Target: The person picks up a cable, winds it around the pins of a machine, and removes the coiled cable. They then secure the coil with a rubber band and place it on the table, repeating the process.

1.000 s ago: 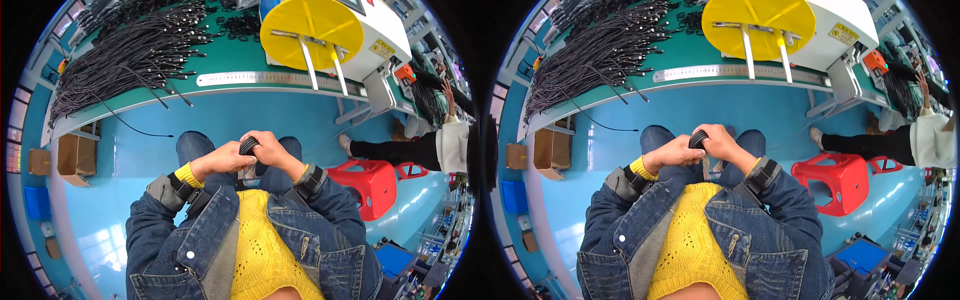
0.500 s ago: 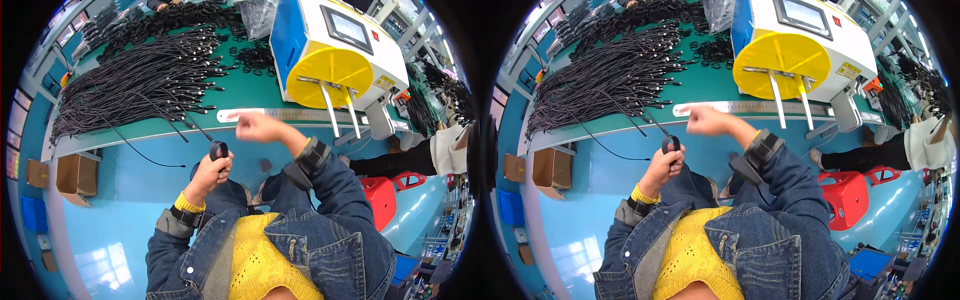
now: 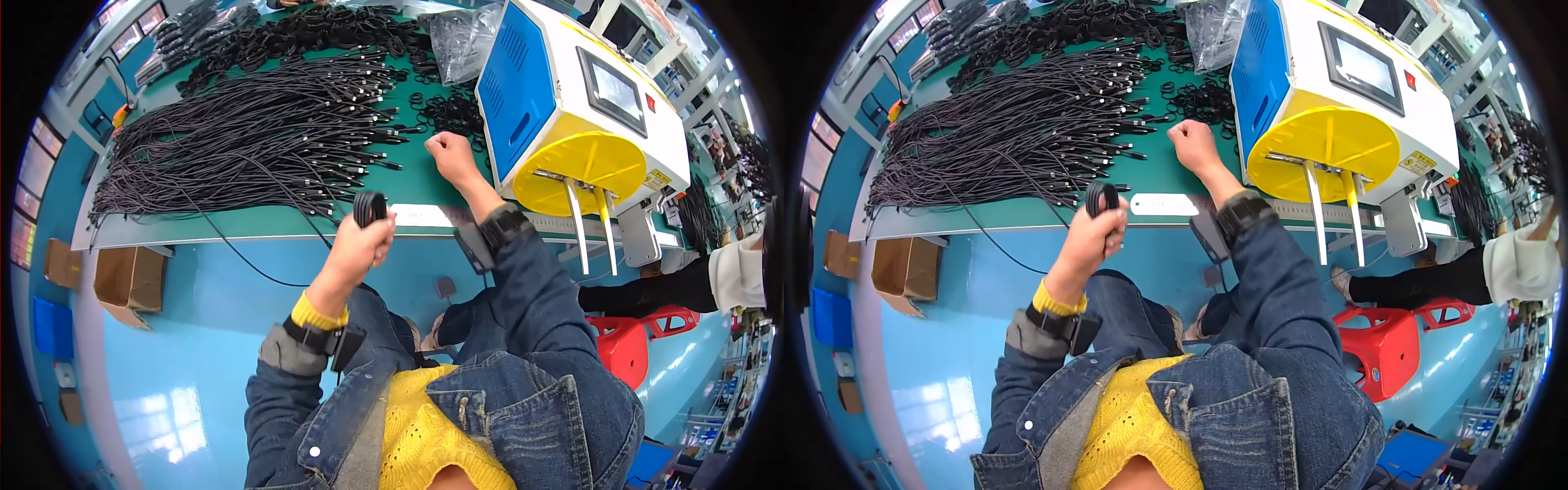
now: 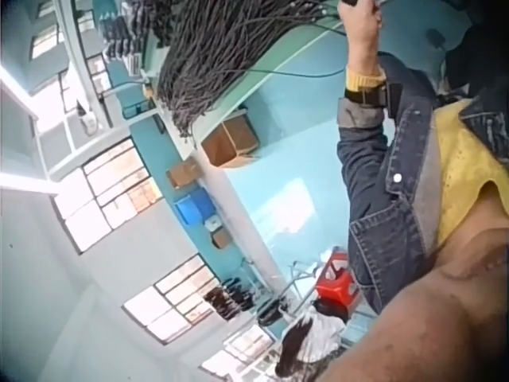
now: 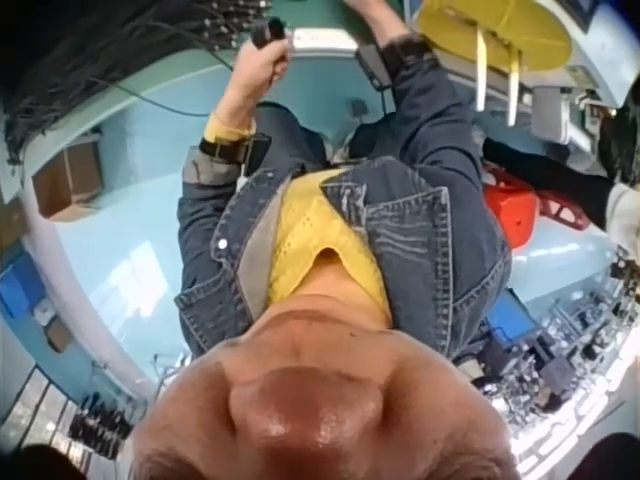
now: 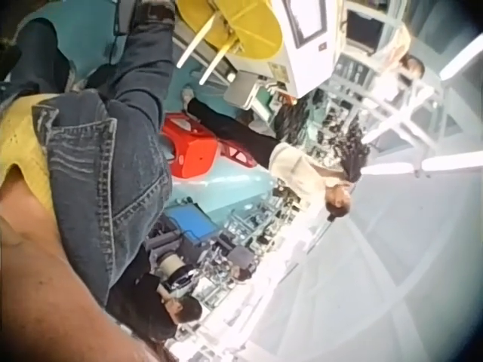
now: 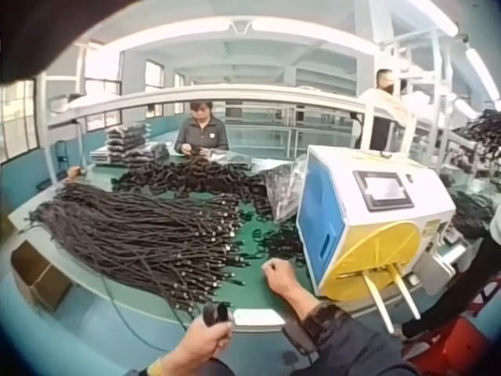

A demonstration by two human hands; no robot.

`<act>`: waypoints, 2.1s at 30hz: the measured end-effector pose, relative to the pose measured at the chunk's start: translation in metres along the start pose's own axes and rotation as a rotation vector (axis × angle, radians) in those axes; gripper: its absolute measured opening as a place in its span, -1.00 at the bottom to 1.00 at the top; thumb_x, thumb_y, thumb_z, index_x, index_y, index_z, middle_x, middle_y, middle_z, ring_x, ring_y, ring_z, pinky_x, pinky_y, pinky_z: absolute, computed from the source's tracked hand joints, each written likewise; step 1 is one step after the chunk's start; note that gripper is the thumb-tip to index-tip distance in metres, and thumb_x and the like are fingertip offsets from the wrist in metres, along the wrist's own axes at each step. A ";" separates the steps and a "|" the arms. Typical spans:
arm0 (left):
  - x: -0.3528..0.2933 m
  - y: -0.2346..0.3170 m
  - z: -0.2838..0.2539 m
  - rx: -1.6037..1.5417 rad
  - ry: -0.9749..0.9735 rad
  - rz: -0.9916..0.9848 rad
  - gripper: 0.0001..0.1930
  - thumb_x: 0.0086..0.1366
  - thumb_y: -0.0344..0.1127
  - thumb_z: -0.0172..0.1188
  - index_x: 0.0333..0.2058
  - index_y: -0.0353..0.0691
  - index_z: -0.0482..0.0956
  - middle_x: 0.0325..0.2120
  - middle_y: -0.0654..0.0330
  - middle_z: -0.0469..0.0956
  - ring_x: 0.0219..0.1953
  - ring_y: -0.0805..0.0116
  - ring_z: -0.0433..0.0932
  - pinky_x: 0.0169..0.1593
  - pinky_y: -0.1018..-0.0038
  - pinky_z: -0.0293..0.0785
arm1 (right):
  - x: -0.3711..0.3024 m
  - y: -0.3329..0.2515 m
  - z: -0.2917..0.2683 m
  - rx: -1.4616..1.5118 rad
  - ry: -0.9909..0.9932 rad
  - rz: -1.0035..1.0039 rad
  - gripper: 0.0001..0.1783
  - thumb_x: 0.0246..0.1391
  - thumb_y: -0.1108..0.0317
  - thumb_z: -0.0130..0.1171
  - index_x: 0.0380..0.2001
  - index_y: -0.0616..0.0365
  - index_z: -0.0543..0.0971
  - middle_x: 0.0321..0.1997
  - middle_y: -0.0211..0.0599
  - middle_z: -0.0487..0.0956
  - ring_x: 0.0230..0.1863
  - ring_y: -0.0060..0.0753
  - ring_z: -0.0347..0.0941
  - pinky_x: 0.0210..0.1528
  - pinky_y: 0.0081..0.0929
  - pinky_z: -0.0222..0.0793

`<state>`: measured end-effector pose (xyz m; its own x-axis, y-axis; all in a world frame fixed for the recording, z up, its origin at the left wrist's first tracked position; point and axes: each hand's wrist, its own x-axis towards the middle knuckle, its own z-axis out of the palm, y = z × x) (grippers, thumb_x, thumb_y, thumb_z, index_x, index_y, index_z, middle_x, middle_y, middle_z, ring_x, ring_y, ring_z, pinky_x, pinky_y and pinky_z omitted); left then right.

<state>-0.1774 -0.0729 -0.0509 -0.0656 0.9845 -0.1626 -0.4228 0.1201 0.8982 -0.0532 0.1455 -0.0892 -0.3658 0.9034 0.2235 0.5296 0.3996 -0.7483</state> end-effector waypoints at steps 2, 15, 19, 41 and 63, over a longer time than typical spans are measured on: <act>0.026 0.009 -0.004 -0.001 0.012 0.004 -0.89 0.11 -0.41 0.02 -0.35 -0.21 0.37 -0.65 0.35 0.29 -0.74 0.64 0.16 -0.71 0.69 0.05 | -0.007 -0.003 0.001 0.210 -0.028 0.005 -0.82 -0.09 0.27 0.11 -0.50 0.16 0.53 -0.45 -0.12 0.52 -0.35 -0.02 0.44 -0.28 -0.18 0.34; 0.082 0.005 0.018 -0.086 0.227 -0.009 -0.92 0.10 -0.37 0.07 -0.49 -0.23 0.41 -0.66 0.31 0.36 -0.75 0.62 0.20 -0.71 0.64 0.13 | -0.018 -0.012 -0.012 0.287 0.011 -0.031 -0.88 -0.12 0.39 0.13 -0.45 0.16 0.54 -0.43 -0.24 0.50 -0.41 -0.36 0.45 -0.39 -0.47 0.30; 0.108 0.004 0.033 -0.257 0.274 -0.147 -0.90 0.09 -0.38 0.11 -0.44 -0.26 0.41 -0.63 0.29 0.39 -0.74 0.61 0.22 -0.70 0.63 0.17 | -0.047 -0.015 -0.027 0.460 0.010 -0.055 -0.91 -0.13 0.46 0.14 -0.46 0.15 0.54 -0.42 -0.30 0.49 -0.39 -0.39 0.44 -0.38 -0.53 0.31; 0.123 -0.021 0.048 0.478 0.419 0.291 -0.74 -0.03 -0.48 0.20 -0.32 -0.28 0.38 -0.67 0.33 0.37 -0.73 0.59 0.30 -0.69 0.64 0.21 | -0.063 0.000 -0.037 0.928 -0.034 0.389 -0.87 -0.01 0.34 0.13 -0.44 0.17 0.52 -0.54 -0.52 0.44 -0.62 -0.75 0.21 -0.59 -0.78 0.14; 0.110 -0.011 0.057 0.409 0.141 0.404 -0.81 -0.02 -0.47 0.23 -0.38 -0.25 0.44 -0.59 0.34 0.46 -0.68 0.66 0.31 -0.65 0.68 0.26 | -0.066 -0.002 -0.033 1.147 -0.079 0.406 -0.84 0.06 0.24 0.07 -0.42 0.09 0.43 -0.57 -0.56 0.35 -0.63 -0.78 0.14 -0.67 -0.80 0.07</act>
<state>-0.1284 0.0410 -0.0556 -0.2803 0.9393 0.1976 0.0421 -0.1936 0.9802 -0.0050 0.0899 -0.0815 -0.3976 0.9029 -0.1634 -0.3526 -0.3148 -0.8812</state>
